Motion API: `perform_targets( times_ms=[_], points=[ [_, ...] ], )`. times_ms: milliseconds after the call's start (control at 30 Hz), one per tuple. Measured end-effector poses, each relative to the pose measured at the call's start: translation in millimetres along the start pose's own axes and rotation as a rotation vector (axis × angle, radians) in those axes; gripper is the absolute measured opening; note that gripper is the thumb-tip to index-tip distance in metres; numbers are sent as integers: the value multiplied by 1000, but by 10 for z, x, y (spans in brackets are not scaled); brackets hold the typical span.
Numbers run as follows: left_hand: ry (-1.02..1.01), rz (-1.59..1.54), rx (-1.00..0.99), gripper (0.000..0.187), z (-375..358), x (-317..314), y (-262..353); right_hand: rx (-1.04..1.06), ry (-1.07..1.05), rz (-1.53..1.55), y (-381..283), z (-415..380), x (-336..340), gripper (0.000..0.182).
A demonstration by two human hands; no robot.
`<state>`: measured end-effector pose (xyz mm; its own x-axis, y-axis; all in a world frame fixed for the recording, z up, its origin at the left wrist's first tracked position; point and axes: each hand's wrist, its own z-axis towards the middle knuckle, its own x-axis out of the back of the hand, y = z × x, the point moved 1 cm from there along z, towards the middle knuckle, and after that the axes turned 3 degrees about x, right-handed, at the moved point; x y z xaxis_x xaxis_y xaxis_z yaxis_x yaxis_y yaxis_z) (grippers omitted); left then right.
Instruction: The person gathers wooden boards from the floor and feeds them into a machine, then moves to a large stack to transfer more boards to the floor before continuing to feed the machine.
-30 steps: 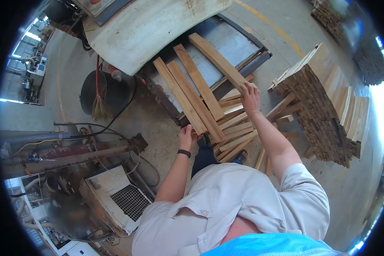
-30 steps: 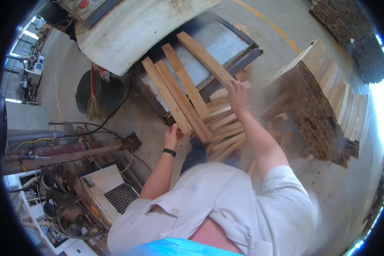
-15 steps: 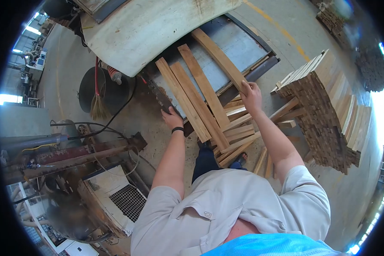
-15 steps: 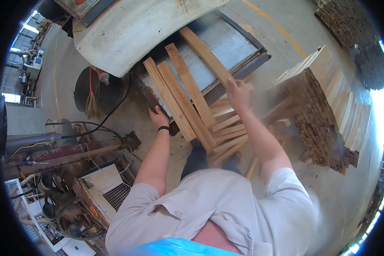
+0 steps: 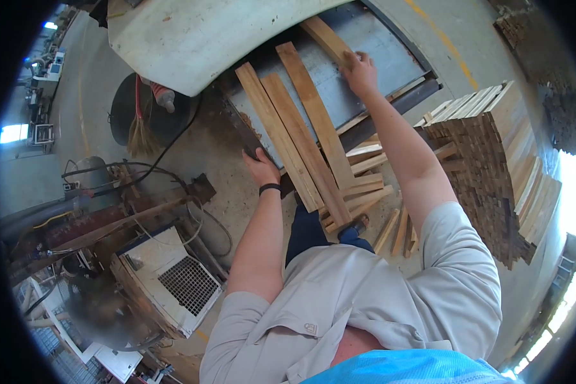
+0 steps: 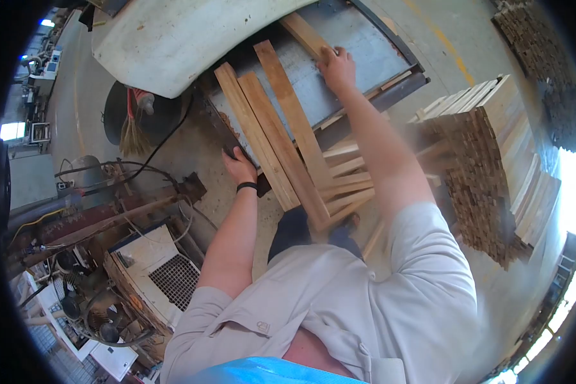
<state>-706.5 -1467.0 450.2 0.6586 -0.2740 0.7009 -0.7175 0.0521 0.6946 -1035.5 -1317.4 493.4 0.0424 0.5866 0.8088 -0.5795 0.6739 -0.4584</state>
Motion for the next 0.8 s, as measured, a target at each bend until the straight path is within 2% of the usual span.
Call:
perform_targets(
  times_ms=[67,133,200,233,300,333,400,433,500,533,600,633,700,733,800],
  points=[
    [35,13,-65,66,38,-42,-81,95,173,-130,-130,-148,243,44],
    [30,15,-47,66,7,-2,-30,56,129,83,-205,-650,486,51],
    [32,9,-29,65,15,-8,-2,-144,-103,331,-354,-1379,724,60],
    [40,20,-38,66,28,-18,-15,-203,-261,363,-432,-1776,761,69],
    [47,37,-43,66,11,-3,-15,-307,-528,369,-682,-2247,1009,75],
    [34,-9,-39,68,-3,19,24,-306,-532,370,-643,-2327,959,75],
    [19,-56,-39,70,-36,37,48,-851,-683,1063,-504,-2563,749,79],
    [18,-20,-26,69,-16,19,21,-848,-679,1064,-441,-2569,701,79],
    [18,16,-14,68,41,-11,-22,-981,-523,1172,-272,-2479,603,77],
    [30,9,-45,68,45,-14,-44,-984,-527,1169,-183,-2361,575,77],
    [37,3,-72,69,23,-20,-61,-615,-493,819,-25,-2073,558,76],
    [30,-3,-60,70,15,-2,-39,-618,-492,817,-121,-1981,669,76],
    [26,-17,-48,70,25,-7,-65,-184,-384,88,-354,-1733,907,73],
    [79,51,-103,70,50,-44,-151,-177,-382,86,-445,-1665,959,73],
    [129,118,-161,70,67,-43,-254,-177,-529,10,-584,-1617,1001,72]
  ],
)
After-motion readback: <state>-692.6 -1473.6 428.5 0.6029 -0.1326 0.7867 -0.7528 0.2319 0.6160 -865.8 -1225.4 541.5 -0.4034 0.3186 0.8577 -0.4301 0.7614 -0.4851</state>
